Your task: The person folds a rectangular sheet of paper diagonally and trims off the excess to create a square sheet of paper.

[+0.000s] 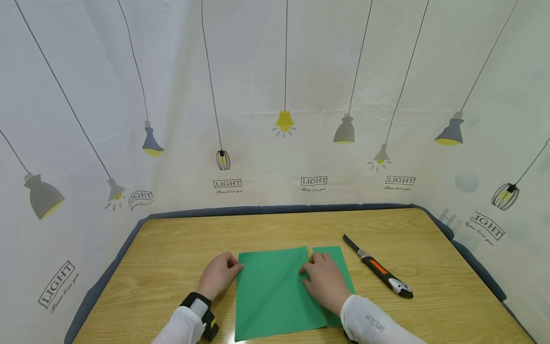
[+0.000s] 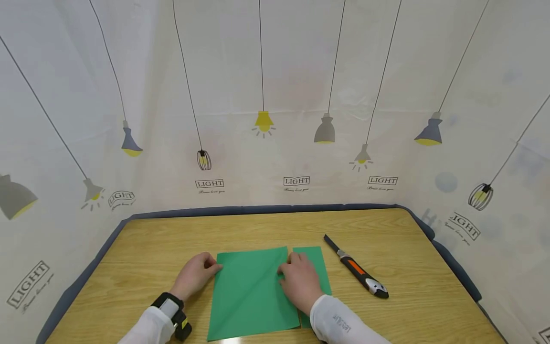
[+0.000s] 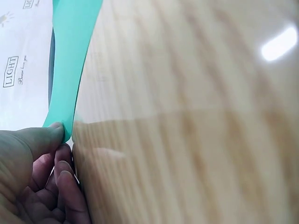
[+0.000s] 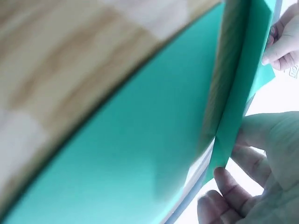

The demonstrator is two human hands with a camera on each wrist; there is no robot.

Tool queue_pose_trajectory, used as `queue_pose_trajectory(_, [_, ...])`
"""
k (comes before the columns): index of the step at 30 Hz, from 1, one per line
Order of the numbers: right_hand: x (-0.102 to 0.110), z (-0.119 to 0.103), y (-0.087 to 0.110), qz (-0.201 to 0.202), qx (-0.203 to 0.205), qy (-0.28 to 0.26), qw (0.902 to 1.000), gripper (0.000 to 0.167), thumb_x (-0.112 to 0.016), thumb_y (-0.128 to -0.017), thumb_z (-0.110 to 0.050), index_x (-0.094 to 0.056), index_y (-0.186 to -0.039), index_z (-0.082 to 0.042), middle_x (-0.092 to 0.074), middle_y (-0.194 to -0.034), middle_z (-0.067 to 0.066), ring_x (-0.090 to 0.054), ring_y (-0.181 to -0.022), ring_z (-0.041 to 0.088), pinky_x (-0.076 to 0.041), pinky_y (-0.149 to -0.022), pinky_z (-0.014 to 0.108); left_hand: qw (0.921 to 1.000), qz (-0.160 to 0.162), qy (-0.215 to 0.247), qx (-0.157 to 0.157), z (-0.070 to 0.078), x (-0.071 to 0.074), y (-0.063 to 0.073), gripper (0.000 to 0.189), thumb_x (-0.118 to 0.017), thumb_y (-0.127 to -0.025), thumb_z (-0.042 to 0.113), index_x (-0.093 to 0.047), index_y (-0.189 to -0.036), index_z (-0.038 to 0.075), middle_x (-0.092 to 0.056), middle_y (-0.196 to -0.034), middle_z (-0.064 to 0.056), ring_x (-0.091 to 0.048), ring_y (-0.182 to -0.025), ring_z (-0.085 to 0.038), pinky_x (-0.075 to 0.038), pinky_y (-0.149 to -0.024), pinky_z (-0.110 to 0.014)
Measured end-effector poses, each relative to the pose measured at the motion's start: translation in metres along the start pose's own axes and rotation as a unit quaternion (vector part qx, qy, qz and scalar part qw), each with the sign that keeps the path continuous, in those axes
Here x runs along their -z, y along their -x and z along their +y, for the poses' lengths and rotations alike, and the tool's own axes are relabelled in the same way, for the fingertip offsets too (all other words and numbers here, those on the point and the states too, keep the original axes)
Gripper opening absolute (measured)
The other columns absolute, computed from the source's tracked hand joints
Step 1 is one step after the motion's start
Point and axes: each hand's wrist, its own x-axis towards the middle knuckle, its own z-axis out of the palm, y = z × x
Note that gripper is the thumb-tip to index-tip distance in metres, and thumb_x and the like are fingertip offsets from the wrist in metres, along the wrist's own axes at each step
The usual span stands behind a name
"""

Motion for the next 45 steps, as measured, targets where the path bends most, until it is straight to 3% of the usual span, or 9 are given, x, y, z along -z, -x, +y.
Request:
queue_pose_trajectory(6, [0.001,-0.006,-0.003,-0.013,0.047,0.054,0.9973,0.038,-0.073,-0.088,-0.014,-0.066,-0.125,-0.017,-0.046,-0.148,0.01,-0.042,-0.138,0.034,-0.041,-0.107,0.053,0.9999,0.003,-0.002,-0.012,-0.003,0.0,0.001,0.016,-0.068,-0.092,0.026,-0.063,-0.087,0.013,-0.06,-0.081,0.002,-0.05,-0.071,-0.014,-0.039,-0.061,-0.027])
queue_pose_trajectory(12, [0.002,-0.01,-0.003,-0.128,0.08,0.014,0.9885,0.053,-0.048,-0.099,0.001,-0.051,-0.144,-0.027,-0.04,-0.155,0.005,-0.04,-0.141,0.03,-0.042,-0.109,0.05,0.9999,-0.002,-0.001,-0.012,-0.003,0.0,0.002,0.014,-0.067,-0.093,0.025,-0.062,-0.087,0.012,-0.059,-0.081,0.001,-0.05,-0.071,-0.014,-0.038,-0.06,-0.027])
queue_pose_trajectory(19, [0.0,-0.008,-0.002,-0.153,0.099,0.025,0.983,0.051,-0.044,-0.101,-0.003,-0.048,-0.146,-0.028,-0.04,-0.155,0.004,-0.04,-0.141,0.031,-0.042,-0.109,0.049,0.9999,-0.002,-0.004,-0.016,-0.003,0.001,0.003,0.014,-0.066,-0.093,0.024,-0.062,-0.09,0.011,-0.059,-0.083,0.0,-0.051,-0.072,-0.014,-0.041,-0.062,-0.028])
queue_pose_trajectory(24, [0.002,-0.009,0.0,-0.151,0.105,0.032,0.9825,0.049,-0.044,-0.102,-0.005,-0.048,-0.145,-0.028,-0.041,-0.154,0.005,-0.041,-0.14,0.032,-0.042,-0.108,0.05,0.9992,-0.004,-0.021,-0.032,0.002,0.004,0.007,0.035,-0.065,-0.094,0.023,-0.059,-0.121,0.001,-0.062,-0.111,-0.013,-0.062,-0.097,-0.025,-0.053,-0.083,-0.043])
queue_pose_trajectory(28, [0.002,-0.009,0.0,-0.147,0.107,0.035,0.9827,0.046,-0.043,-0.103,-0.008,-0.049,-0.144,-0.028,-0.043,-0.153,0.005,-0.042,-0.139,0.032,-0.043,-0.108,0.049,0.9937,0.017,-0.07,-0.086,0.011,0.009,0.017,0.061,-0.064,-0.094,0.021,-0.04,-0.146,0.0,-0.045,-0.142,-0.024,-0.049,-0.127,-0.041,-0.044,-0.102,-0.055])
queue_pose_trajectory(32, [0.002,-0.009,0.0,-0.141,0.112,0.044,0.9826,0.045,-0.044,-0.103,-0.009,-0.051,-0.144,-0.027,-0.045,-0.152,0.006,-0.044,-0.138,0.031,-0.044,-0.107,0.048,0.9701,-0.02,-0.143,-0.195,0.023,0.014,0.03,0.057,-0.062,-0.096,0.022,-0.042,-0.147,0.005,-0.042,-0.151,-0.019,-0.037,-0.139,-0.042,-0.034,-0.112,-0.056])
queue_pose_trajectory(37, [0.001,-0.01,-0.002,-0.135,0.117,0.057,0.9823,0.043,-0.048,-0.102,-0.011,-0.052,-0.142,-0.027,-0.046,-0.15,0.006,-0.045,-0.136,0.029,-0.046,-0.105,0.046,0.9099,-0.166,-0.192,-0.328,0.036,0.015,0.052,0.045,-0.053,-0.101,0.03,-0.051,-0.143,0.013,-0.045,-0.151,-0.011,-0.035,-0.143,-0.038,-0.034,-0.114,-0.051])
queue_pose_trajectory(41, [-0.002,-0.009,-0.003,-0.125,0.121,0.064,0.9826,0.041,-0.047,-0.103,-0.013,-0.054,-0.141,-0.027,-0.048,-0.148,0.006,-0.047,-0.135,0.028,-0.047,-0.104,0.045,0.8825,-0.223,-0.21,-0.357,0.039,0.01,0.065,0.044,-0.049,-0.103,0.032,-0.05,-0.144,0.018,-0.045,-0.151,-0.006,-0.038,-0.142,-0.035,-0.039,-0.112,-0.047])
queue_pose_trajectory(45, [-0.004,-0.008,-0.004,-0.118,0.125,0.071,0.9826,0.042,-0.049,-0.102,-0.012,-0.054,-0.141,-0.027,-0.049,-0.148,0.005,-0.048,-0.134,0.028,-0.047,-0.104,0.044,0.871,-0.231,-0.233,-0.365,0.036,0.006,0.071,0.043,-0.049,-0.103,0.03,-0.049,-0.144,0.019,-0.045,-0.152,-0.005,-0.042,-0.14,-0.033,-0.042,-0.111,-0.044])
